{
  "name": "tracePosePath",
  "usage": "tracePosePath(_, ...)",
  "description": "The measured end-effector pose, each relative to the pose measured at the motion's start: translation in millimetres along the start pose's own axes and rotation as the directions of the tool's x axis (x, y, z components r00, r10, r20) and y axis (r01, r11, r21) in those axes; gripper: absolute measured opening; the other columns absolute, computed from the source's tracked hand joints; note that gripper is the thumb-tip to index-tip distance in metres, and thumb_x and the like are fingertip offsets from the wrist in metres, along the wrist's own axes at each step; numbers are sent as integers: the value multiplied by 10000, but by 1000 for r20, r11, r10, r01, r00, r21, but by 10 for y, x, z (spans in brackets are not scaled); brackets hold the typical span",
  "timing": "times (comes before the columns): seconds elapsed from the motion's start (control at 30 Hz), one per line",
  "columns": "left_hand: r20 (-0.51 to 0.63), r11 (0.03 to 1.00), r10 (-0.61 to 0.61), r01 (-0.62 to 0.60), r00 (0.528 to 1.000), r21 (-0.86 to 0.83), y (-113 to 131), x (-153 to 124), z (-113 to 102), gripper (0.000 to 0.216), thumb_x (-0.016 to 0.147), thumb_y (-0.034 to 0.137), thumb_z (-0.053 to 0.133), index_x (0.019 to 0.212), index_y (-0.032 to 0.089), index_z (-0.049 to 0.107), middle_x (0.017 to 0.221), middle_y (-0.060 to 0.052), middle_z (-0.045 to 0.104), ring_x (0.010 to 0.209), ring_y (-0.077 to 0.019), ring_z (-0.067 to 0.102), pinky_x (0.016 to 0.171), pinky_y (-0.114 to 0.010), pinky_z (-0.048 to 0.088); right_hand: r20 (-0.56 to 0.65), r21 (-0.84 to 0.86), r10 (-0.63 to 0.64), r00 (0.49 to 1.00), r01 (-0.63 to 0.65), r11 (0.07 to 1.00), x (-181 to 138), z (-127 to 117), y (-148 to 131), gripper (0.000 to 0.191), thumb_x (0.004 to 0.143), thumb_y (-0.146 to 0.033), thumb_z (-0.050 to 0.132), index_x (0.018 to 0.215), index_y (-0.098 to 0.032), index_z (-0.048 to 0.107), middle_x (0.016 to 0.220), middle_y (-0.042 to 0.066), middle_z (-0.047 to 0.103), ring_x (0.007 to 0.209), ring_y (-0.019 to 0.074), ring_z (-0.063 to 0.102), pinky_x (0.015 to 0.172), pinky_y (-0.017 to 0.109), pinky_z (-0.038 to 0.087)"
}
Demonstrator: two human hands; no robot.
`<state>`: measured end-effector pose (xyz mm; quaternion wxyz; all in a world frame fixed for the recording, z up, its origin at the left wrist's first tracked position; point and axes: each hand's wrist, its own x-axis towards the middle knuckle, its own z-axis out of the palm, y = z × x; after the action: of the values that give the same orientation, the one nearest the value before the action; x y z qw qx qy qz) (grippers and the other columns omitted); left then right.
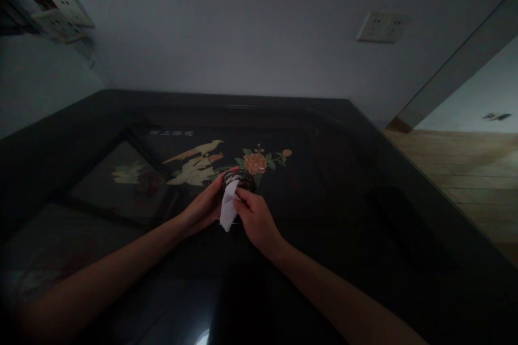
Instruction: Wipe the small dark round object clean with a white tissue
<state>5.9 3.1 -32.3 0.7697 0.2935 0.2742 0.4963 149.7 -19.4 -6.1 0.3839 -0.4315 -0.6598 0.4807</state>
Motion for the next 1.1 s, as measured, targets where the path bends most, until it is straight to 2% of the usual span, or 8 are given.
tracePosePath(0.1, -27, 1000, -3, 3, 1000, 12, 9, -6, 16, 409, 869, 369, 597, 1245, 214, 560, 1197, -79, 617, 1099, -215, 567, 954, -300, 418, -26, 71, 4, 1000, -3, 997, -4, 17, 13, 220, 880, -176, 428, 940, -132, 635, 812, 28, 658, 723, 157, 585, 650, 240, 439)
tracePosePath(0.23, -12, 1000, -12, 11, 1000, -26, 31, -11, 38, 432, 866, 366, 603, 1260, 199, 544, 1214, -92, 612, 1133, -229, 558, 1002, -329, 391, 156, -342, -83, 984, 133, 930, -1, -49, -71, 227, 881, -102, 424, 943, -124, 642, 823, 54, 678, 722, 162, 608, 676, 255, 456)
tracePosePath(0.5, 25, 997, -17, 19, 1000, -70, -12, 34, -42, 426, 873, 372, 595, 1255, 192, 545, 1163, -90, 644, 1043, -205, 602, 951, -327, 432, 488, -826, -239, 840, 532, 185, 9, -142, -44, 343, 888, -55, 446, 1193, -10, 596, 1183, 210, 653, 1115, 249, 615, 1045, 378, 418)
tracePosePath(0.63, 42, 999, -7, 10, 999, -51, -27, 40, -65, 417, 881, 353, 588, 1262, 189, 547, 1189, -91, 632, 1070, -198, 589, 941, -301, 435, 497, -849, -264, 827, 526, 51, 2, -126, -16, 348, 884, -77, 469, 1190, 27, 597, 1166, 230, 656, 1100, 277, 624, 1029, 396, 439)
tracePosePath(0.73, 37, 997, -18, 20, 999, -69, -16, 40, -54, 418, 888, 359, 576, 1273, 202, 538, 1197, -88, 627, 1071, -205, 591, 946, -316, 435, 461, -848, -260, 849, 507, 153, -9, -94, -27, 357, 886, -52, 437, 1202, 11, 589, 1188, 220, 648, 1114, 263, 612, 1050, 392, 412)
tracePosePath(0.87, 23, 997, -20, 22, 1000, -68, 6, 27, -14, 424, 889, 368, 570, 1276, 200, 530, 1188, -94, 630, 1081, -225, 592, 971, -350, 424, 291, -778, -188, 938, 347, 524, -29, -39, -63, 338, 863, -7, 406, 1111, -67, 628, 1095, 160, 687, 1028, 226, 630, 934, 338, 465)
tracePosePath(1.0, 32, 1000, 3, -2, 999, -22, 14, 1, 15, 427, 876, 357, 592, 1264, 187, 539, 1178, -99, 635, 1084, -225, 592, 987, -339, 409, 111, -468, -68, 992, 113, 877, -31, -7, -68, 234, 874, -57, 416, 905, -112, 641, 806, 64, 677, 707, 165, 618, 644, 249, 455)
tracePosePath(1.1, 25, 1000, -3, 4, 1000, -17, 11, -3, 13, 417, 872, 351, 597, 1253, 188, 547, 1185, -102, 631, 1089, -225, 589, 965, -322, 419, 11, -225, -37, 999, 39, 974, -22, -6, -48, 221, 891, -112, 417, 883, -135, 637, 721, 13, 634, 640, 137, 568, 574, 217, 408)
